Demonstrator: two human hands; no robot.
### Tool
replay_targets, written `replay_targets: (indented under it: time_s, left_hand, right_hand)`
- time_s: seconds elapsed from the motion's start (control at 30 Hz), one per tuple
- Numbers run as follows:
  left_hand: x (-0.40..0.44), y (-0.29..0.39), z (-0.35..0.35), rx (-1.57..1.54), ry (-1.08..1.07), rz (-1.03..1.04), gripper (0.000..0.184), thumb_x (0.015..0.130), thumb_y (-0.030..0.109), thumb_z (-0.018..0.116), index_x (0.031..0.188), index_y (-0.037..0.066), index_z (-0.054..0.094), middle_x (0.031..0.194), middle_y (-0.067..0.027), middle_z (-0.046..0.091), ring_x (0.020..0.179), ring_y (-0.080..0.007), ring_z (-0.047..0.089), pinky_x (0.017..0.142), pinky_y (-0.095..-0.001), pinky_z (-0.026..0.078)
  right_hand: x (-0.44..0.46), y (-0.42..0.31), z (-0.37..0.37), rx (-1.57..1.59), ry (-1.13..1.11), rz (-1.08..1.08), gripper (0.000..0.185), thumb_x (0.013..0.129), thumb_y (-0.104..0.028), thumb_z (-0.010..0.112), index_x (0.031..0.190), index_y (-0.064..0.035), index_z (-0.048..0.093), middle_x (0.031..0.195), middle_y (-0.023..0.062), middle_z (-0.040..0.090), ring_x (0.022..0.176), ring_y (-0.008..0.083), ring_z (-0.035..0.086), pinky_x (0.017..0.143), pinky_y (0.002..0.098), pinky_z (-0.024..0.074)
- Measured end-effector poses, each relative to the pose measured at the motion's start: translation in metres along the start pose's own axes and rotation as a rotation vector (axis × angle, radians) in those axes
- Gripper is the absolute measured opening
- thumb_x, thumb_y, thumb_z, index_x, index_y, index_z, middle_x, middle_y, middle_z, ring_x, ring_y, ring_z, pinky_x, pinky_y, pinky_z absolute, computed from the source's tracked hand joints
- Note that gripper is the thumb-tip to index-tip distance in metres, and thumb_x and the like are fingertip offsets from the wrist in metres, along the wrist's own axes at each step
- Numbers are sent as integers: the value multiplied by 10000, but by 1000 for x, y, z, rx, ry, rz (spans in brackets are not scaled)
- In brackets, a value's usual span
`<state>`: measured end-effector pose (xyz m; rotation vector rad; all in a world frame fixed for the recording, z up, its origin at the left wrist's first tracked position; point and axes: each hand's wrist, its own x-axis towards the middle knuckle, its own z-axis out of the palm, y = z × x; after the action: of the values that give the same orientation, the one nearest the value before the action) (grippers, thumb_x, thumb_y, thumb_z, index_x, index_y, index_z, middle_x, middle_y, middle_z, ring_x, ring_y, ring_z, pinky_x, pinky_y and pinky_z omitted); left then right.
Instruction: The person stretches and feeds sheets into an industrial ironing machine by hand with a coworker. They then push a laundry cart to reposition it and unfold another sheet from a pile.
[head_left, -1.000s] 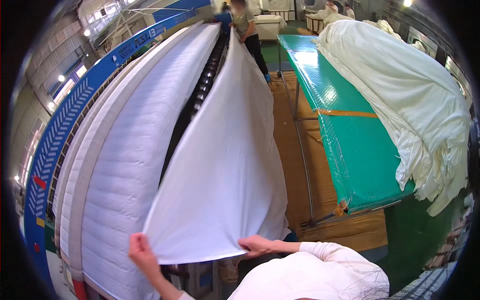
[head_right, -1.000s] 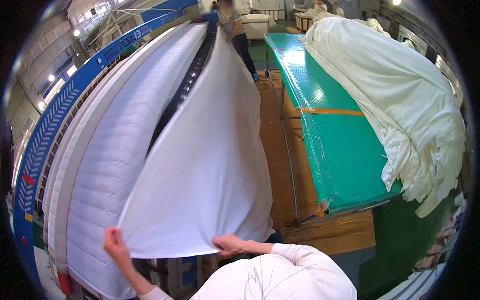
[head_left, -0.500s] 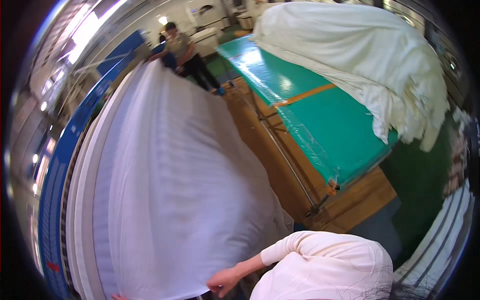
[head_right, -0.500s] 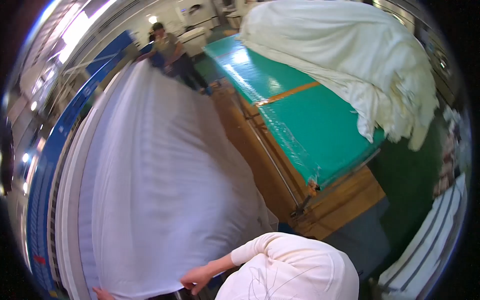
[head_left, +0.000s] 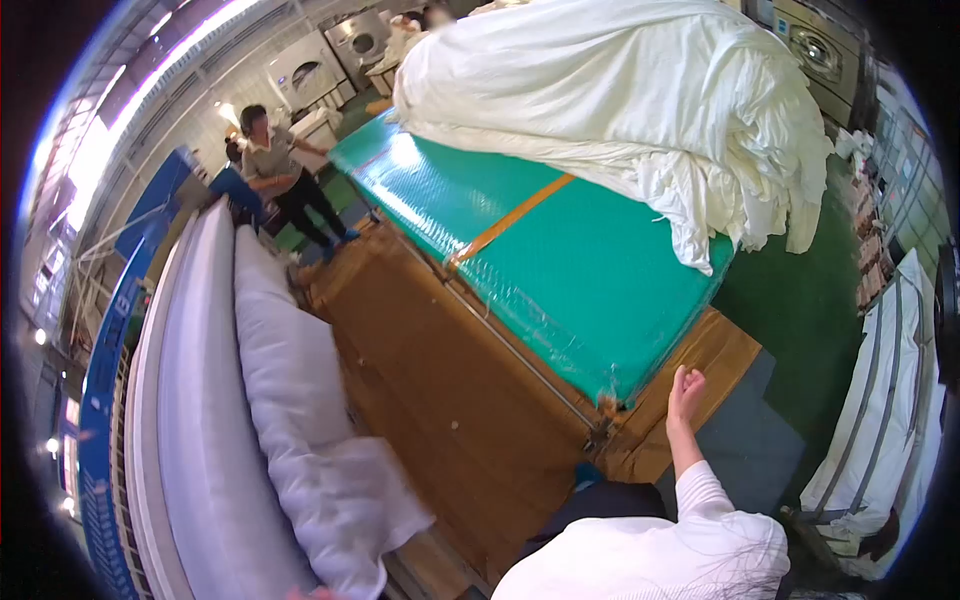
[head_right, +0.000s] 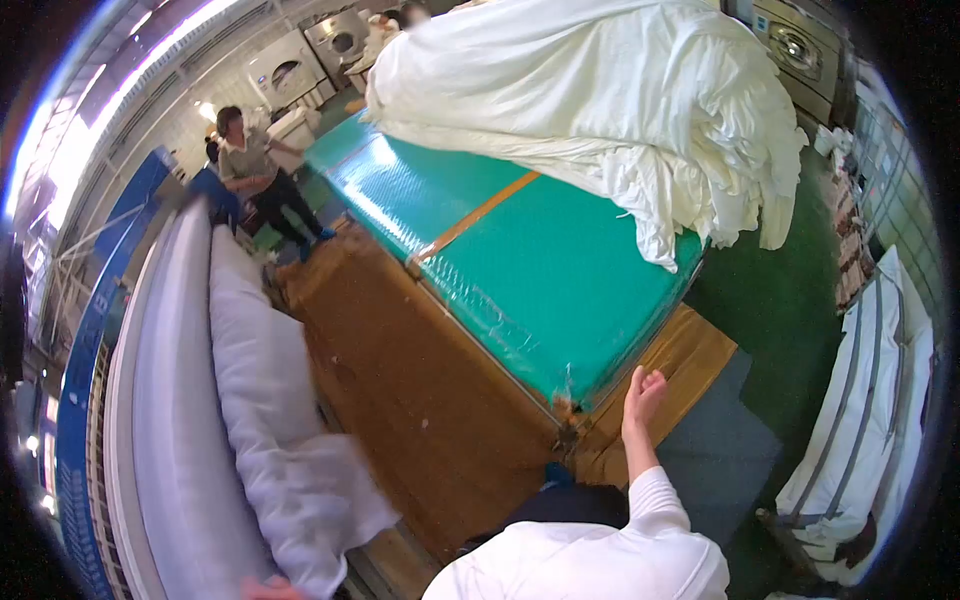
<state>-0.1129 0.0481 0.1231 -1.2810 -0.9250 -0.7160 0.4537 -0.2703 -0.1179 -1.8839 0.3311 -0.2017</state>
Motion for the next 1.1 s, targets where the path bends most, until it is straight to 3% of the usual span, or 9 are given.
replay_targets:
  time_s: [0.1,0.13,0.2,0.27,0.37,0.43,0.73,0.9,1.1]
  left_hand:
    - [-19,235,-30,-1167,-521,-297,326,787,181,628,1015,-24,517,968,-190,576,909,-334,549,777,-408,426]
    - [-19,305,-42,-1296,-940,-324,433,722,197,671,1040,-51,514,1043,-179,521,982,-299,493,863,-394,391]
    - [-37,437,-64,-1943,-1505,-850,574,891,387,537,1259,-11,349,1164,-103,507,1060,-244,491,845,-384,426]
    - [21,512,-96,-1947,-2054,-1043,622,895,441,522,1308,18,331,1237,-81,463,1080,-211,468,898,-378,404]
    - [39,596,-132,-2260,-2230,-1222,585,891,412,541,1294,24,372,1262,-90,463,1116,-230,463,920,-401,400]
    - [31,629,-157,-2204,-2049,-1670,493,873,345,575,1220,16,452,1191,-103,510,1033,-271,516,898,-429,426]
    - [37,614,-187,-2056,-2186,-1609,679,811,506,509,1314,68,380,1262,-116,470,1125,-325,461,960,-494,371]
    - [25,617,-212,-1910,-2416,-1801,736,792,601,469,1343,121,378,1343,-95,426,1174,-330,418,994,-485,336]
    - [-46,642,-265,-2104,-2384,-1747,793,779,653,469,1368,137,342,1393,-72,364,1204,-320,388,1014,-473,318]
  right_hand:
    - [2,-21,43,85,75,145,680,823,-486,600,1158,77,417,1119,219,489,1031,315,489,883,428,375]
    - [7,-24,43,95,-229,243,778,808,-513,603,1236,93,368,1218,247,444,1139,330,439,945,429,340]
    - [1,-16,67,-43,-89,222,788,812,-516,595,1257,87,348,1336,259,338,1232,347,353,1010,432,284]
    - [12,-13,77,359,-119,275,772,852,-442,588,1321,87,277,1334,249,354,1231,324,366,1016,401,289]
    - [8,-37,80,359,51,294,655,897,-392,547,1307,67,323,1314,215,414,1164,309,440,965,389,349]
    - [21,-31,74,236,-31,329,597,910,-437,498,1212,73,433,1179,220,523,1048,314,516,875,394,401]
    - [43,-16,60,261,-70,238,476,907,-352,512,1156,52,481,1029,184,581,915,273,555,785,374,434]
    - [60,4,53,260,-63,194,442,904,-326,527,1145,44,500,1040,159,592,924,228,554,790,341,437]
    - [103,78,29,282,-160,144,433,898,-350,540,1092,37,540,970,79,593,887,171,532,773,318,429]
